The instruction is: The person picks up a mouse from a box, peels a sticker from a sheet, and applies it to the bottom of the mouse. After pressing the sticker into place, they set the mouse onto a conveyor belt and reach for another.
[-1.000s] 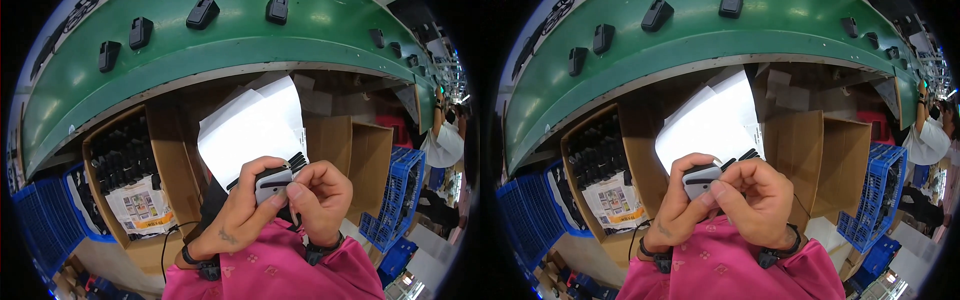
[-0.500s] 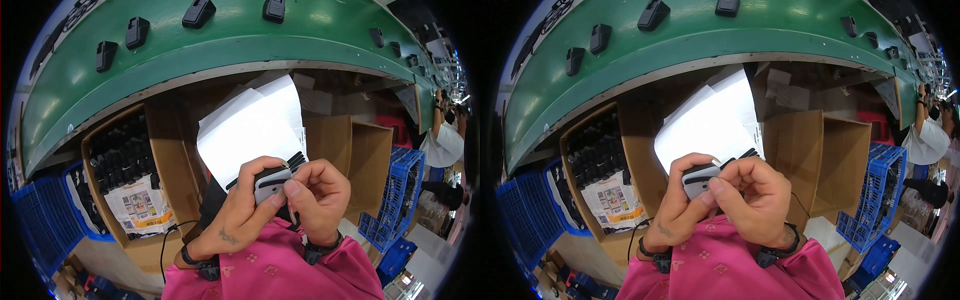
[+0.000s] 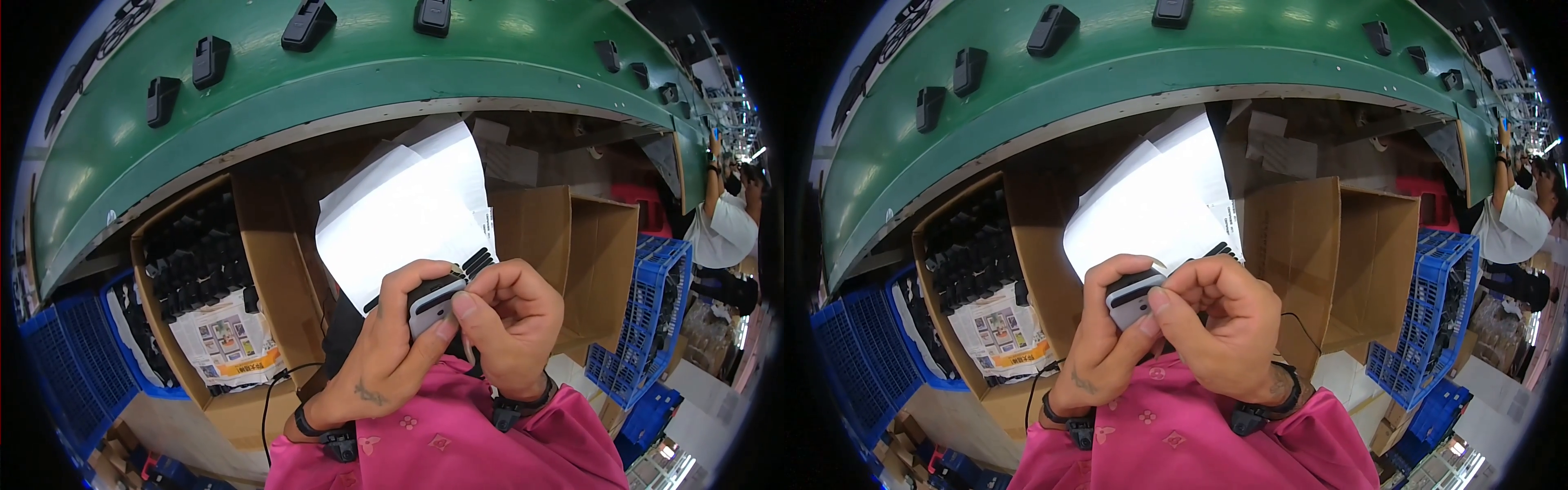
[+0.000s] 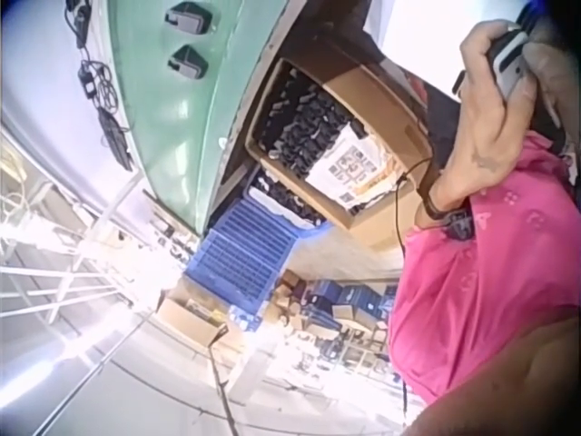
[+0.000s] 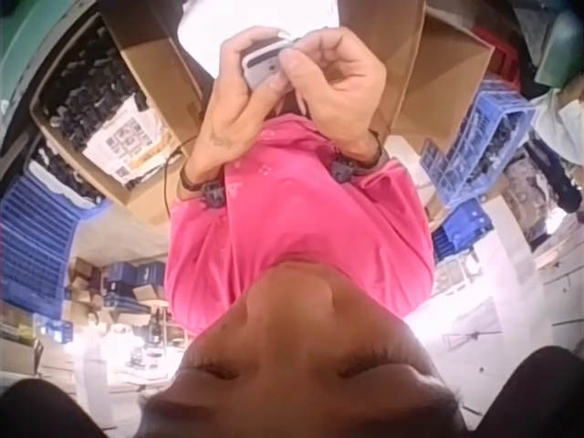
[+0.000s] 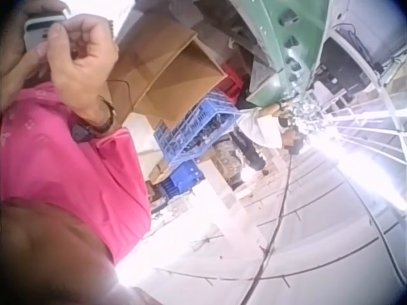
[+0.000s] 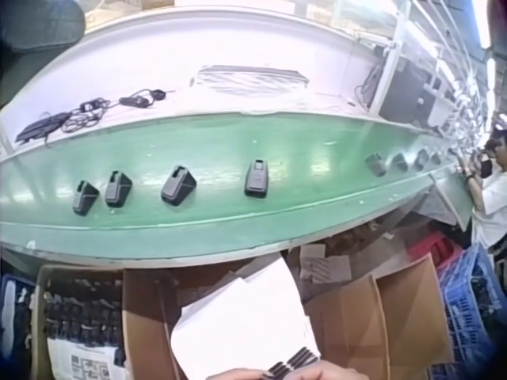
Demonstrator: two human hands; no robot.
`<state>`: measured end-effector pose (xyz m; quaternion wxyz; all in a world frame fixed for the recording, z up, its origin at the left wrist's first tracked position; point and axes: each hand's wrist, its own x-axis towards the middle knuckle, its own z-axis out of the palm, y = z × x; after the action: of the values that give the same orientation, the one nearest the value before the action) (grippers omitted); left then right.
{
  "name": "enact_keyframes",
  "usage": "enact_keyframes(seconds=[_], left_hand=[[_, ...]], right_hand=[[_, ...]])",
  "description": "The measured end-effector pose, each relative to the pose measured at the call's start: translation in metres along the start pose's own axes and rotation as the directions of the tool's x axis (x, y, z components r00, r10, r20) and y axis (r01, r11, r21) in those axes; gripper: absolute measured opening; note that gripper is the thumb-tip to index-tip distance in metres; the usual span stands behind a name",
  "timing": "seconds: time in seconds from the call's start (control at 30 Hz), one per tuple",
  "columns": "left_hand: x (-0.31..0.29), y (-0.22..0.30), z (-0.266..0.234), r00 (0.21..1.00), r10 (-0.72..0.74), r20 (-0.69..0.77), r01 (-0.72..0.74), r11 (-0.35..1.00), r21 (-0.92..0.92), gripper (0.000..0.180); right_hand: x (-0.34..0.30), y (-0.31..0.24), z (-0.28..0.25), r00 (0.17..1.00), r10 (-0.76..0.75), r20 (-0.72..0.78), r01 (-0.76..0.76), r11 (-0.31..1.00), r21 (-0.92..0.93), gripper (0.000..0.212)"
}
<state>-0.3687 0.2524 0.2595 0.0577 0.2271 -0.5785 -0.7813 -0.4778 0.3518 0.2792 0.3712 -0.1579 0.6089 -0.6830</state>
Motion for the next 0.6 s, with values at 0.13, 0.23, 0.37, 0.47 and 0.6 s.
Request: enact_keyframes(seconds=[0.13,0.23,0.37,0.47,0.6], left_hand=[[0.0,-0.005,0.001,0.998,0.057,-0.013,-0.057,0.998,0.018,0.043],[0.0,-0.005,0.0,0.993,0.114,-0.011,-0.113,0.991,0.075,0.043],[0.0,-0.007,0.0,0.997,0.081,-0.015,-0.08,0.996,0.042,0.042],[-0.001,-0.013,-0.001,0.995,0.099,-0.016,-0.098,0.995,0.016,0.043],[-0.003,-0.009,-0.002,0.998,-0.043,0.055,0.056,0.96,-0.273,0.044]], right_hand=[[0.0,0.001,0.0,1.0,-0.007,-0.008,0.007,1.0,-0.002,0.007],[0.0,0.003,0.0,1.0,-0.022,-0.013,0.022,0.999,-0.03,0.007],[0.001,0.004,-0.002,1.0,-0.017,-0.011,0.017,1.0,-0.003,0.009],[0.003,0.002,-0.002,1.0,0.021,0.007,-0.022,0.999,0.043,0.01],[0.004,0.013,-0.015,0.999,0.034,-0.021,-0.032,0.997,0.071,0.012]])
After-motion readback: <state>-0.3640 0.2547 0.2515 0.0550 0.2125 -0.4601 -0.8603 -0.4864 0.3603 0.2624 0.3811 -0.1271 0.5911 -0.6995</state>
